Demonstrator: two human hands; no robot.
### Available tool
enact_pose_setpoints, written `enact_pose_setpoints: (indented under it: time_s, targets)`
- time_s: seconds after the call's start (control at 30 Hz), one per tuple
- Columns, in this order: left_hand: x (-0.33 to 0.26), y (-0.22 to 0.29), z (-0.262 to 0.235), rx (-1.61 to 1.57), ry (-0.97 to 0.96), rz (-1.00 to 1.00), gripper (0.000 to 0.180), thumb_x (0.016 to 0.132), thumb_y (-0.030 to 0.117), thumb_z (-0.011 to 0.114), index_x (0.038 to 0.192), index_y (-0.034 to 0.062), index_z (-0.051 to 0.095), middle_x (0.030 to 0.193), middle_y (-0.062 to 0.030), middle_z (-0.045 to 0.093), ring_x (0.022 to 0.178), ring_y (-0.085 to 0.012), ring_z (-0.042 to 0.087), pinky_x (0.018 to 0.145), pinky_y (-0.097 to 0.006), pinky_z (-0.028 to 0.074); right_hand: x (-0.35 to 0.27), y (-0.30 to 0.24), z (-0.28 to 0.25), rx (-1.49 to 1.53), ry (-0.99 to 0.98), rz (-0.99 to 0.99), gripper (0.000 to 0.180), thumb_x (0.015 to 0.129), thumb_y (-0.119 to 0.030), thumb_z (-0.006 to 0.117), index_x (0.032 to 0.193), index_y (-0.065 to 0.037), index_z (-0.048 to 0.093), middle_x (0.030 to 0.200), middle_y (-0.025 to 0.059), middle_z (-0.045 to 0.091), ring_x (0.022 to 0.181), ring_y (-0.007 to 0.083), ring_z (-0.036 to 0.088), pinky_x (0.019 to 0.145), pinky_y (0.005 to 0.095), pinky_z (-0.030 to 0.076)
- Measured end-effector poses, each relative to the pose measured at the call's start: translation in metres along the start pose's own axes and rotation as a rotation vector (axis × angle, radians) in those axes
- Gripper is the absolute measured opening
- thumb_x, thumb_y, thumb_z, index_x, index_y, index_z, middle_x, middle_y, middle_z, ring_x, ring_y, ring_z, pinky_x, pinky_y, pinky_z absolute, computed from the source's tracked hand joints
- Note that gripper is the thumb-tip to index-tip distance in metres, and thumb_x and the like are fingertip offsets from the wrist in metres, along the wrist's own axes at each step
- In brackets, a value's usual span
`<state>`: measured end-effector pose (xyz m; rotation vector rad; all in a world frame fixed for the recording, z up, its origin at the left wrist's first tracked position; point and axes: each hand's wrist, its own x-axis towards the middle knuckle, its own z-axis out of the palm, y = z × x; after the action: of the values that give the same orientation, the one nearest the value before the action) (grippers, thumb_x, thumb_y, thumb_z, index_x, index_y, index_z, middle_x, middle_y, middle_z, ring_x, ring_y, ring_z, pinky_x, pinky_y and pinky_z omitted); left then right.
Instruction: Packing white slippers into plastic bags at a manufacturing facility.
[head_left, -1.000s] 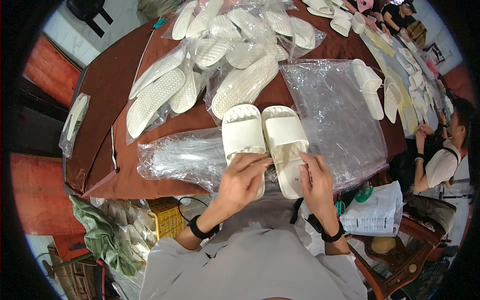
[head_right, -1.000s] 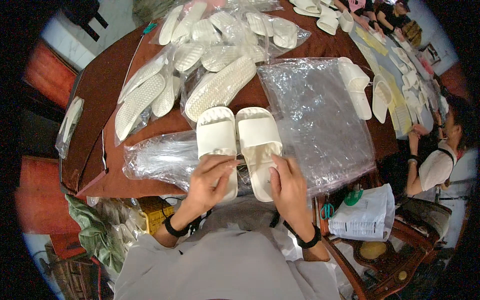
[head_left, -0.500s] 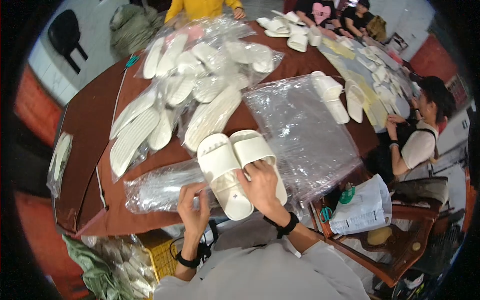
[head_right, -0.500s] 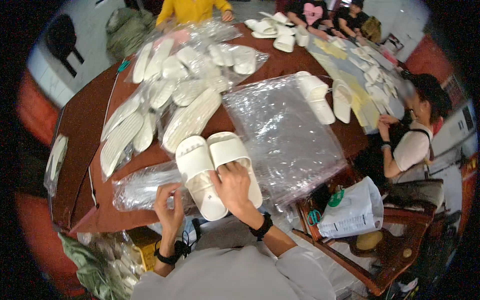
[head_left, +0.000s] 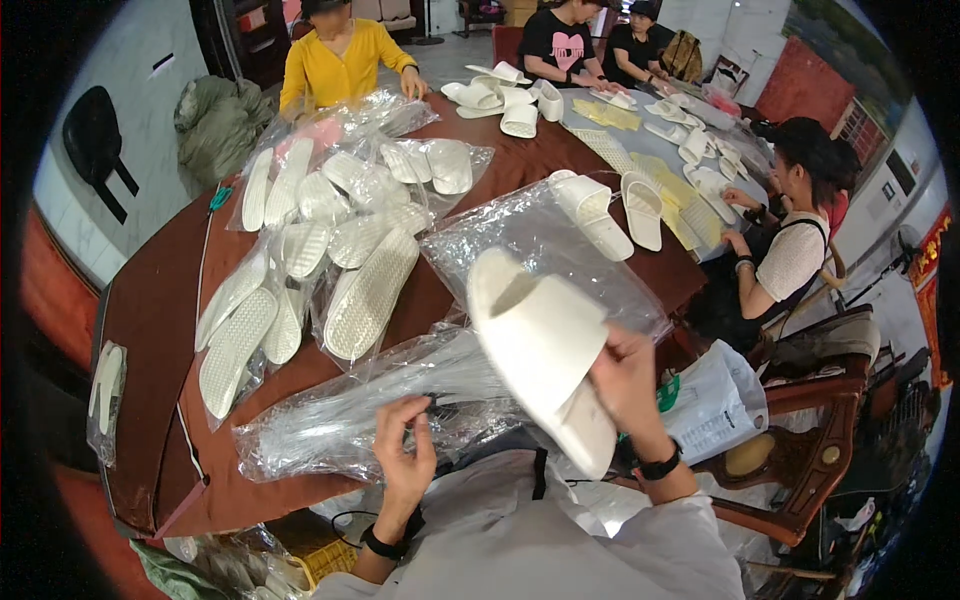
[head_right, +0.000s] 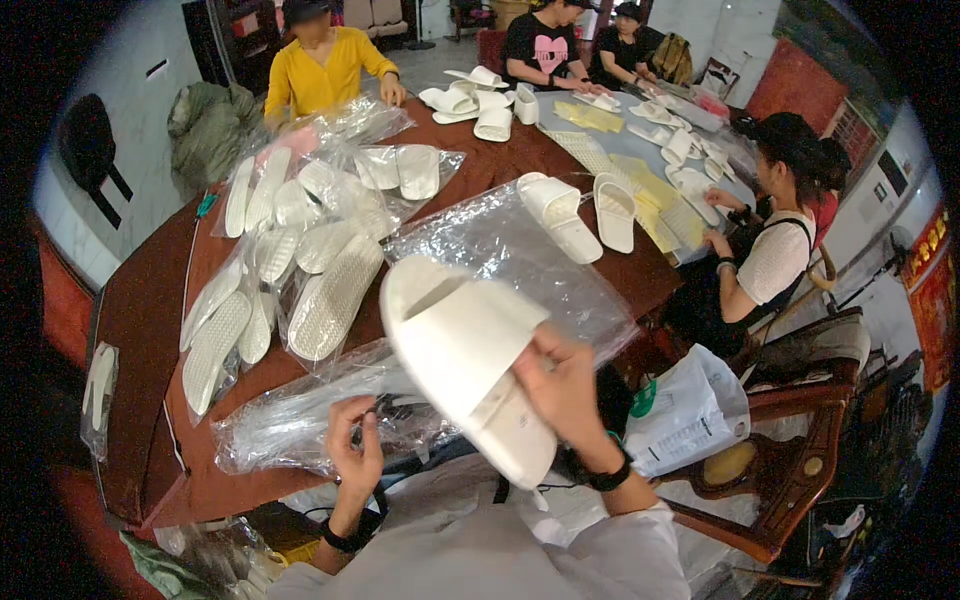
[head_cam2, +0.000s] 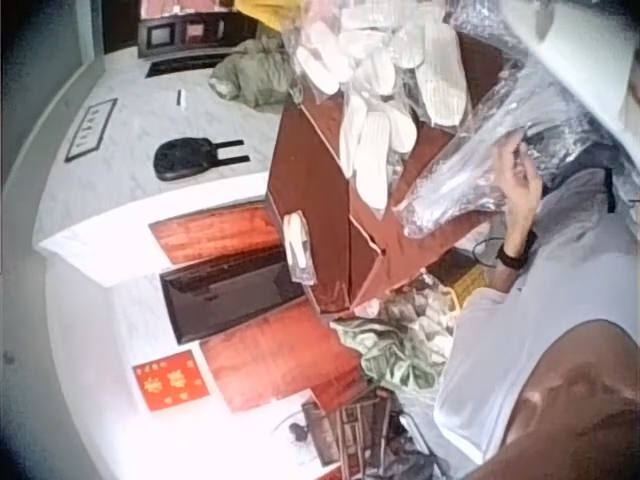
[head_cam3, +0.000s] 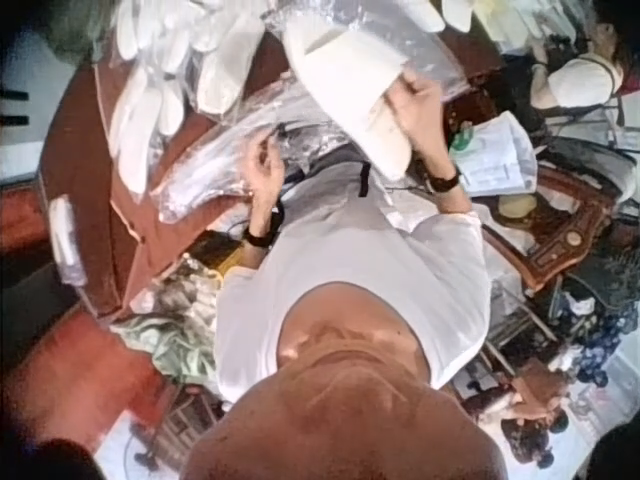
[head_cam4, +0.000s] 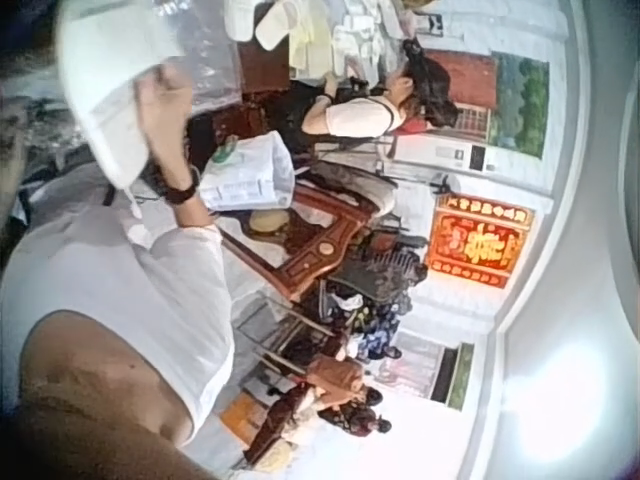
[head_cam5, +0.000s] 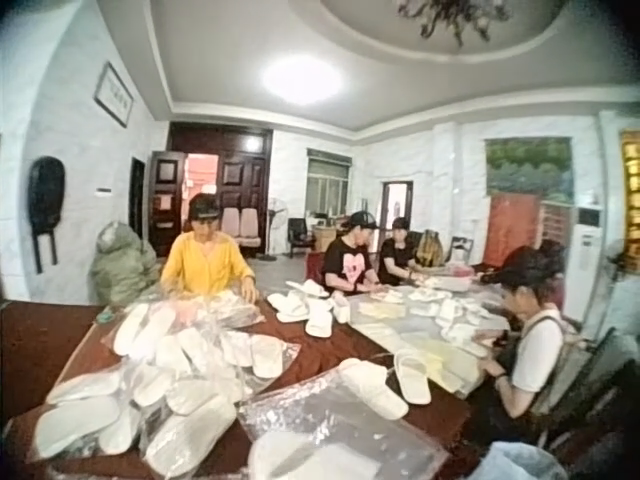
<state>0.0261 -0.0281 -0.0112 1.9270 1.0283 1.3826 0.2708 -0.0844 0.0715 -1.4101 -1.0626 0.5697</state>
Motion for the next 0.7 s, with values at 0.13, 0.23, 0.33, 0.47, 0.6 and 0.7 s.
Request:
enact_pose_setpoints:
  time_s: [0.13,0.23,0.33,0.47,0.6,0.7]
  targets:
    - [-0.003,-0.002,0.004,0.006,-0.136,-0.012,0.021,0.078,-0.006,0.055,0.095,0.0047,0.063,0.095,-0.0134,0.060,0.082,-0.0256,0.058,0.073,-0.032,0.046,0.051,0.041,-0.065,-0.351,0.204,-0.109,0.017,0.080,-0.011,0.057,0.077,0.005,0.063,0.063,0.0083,0.060,0.063,0.0077,0.052,0.057,0.0281,0.042]
    - [-0.001,0.003,-0.003,-0.027,-0.189,-0.056,0.019,0.081,-0.006,0.053,0.095,0.0025,0.062,0.095,-0.0139,0.059,0.081,-0.0217,0.058,0.070,-0.028,0.046,0.092,0.070,-0.102,-0.778,0.353,-0.073,0.025,0.081,-0.018,0.061,0.073,0.005,0.059,0.063,0.0199,0.056,0.055,0.0219,0.056,0.054,0.0338,0.041]
    - [0.007,0.004,-0.011,-0.027,-0.248,-0.077,0.020,0.080,-0.005,0.054,0.096,0.0033,0.063,0.095,-0.0129,0.060,0.080,-0.0209,0.058,0.068,-0.027,0.046,0.127,0.113,-0.138,-0.814,0.414,-0.206,0.032,0.082,-0.026,0.062,0.072,0.005,0.058,0.067,0.0226,0.055,0.059,0.0372,0.054,0.056,0.0397,0.041]
    - [0.019,0.004,-0.024,-0.018,-0.276,-0.124,0.023,0.079,-0.004,0.055,0.099,0.0037,0.062,0.097,-0.0126,0.061,0.082,-0.0215,0.060,0.068,-0.027,0.048,0.167,0.160,-0.164,-0.916,0.294,-0.097,0.039,0.082,-0.030,0.061,0.068,0.005,0.053,0.061,0.0216,0.050,0.058,0.0384,0.050,0.055,0.0393,0.040]
    - [0.031,-0.001,-0.039,0.085,-0.267,-0.061,0.026,0.078,0.001,0.059,0.105,0.0044,0.058,0.101,-0.0122,0.057,0.086,-0.0276,0.058,0.071,-0.035,0.048,0.173,0.192,-0.180,-0.830,0.086,0.020,0.035,0.083,-0.029,0.062,0.081,0.006,0.059,0.069,0.0207,0.056,0.070,0.0328,0.058,0.063,0.0368,0.043]
    - [0.040,-0.009,-0.051,0.177,-0.178,-0.152,0.037,0.077,0.004,0.062,0.112,0.0046,0.054,0.103,-0.0145,0.055,0.089,-0.0307,0.058,0.073,-0.037,0.049,0.155,0.202,-0.172,-1.079,0.355,-0.404,0.030,0.084,-0.022,0.061,0.100,0.004,0.060,0.089,0.0195,0.060,0.089,0.0309,0.058,0.079,0.0337,0.044]
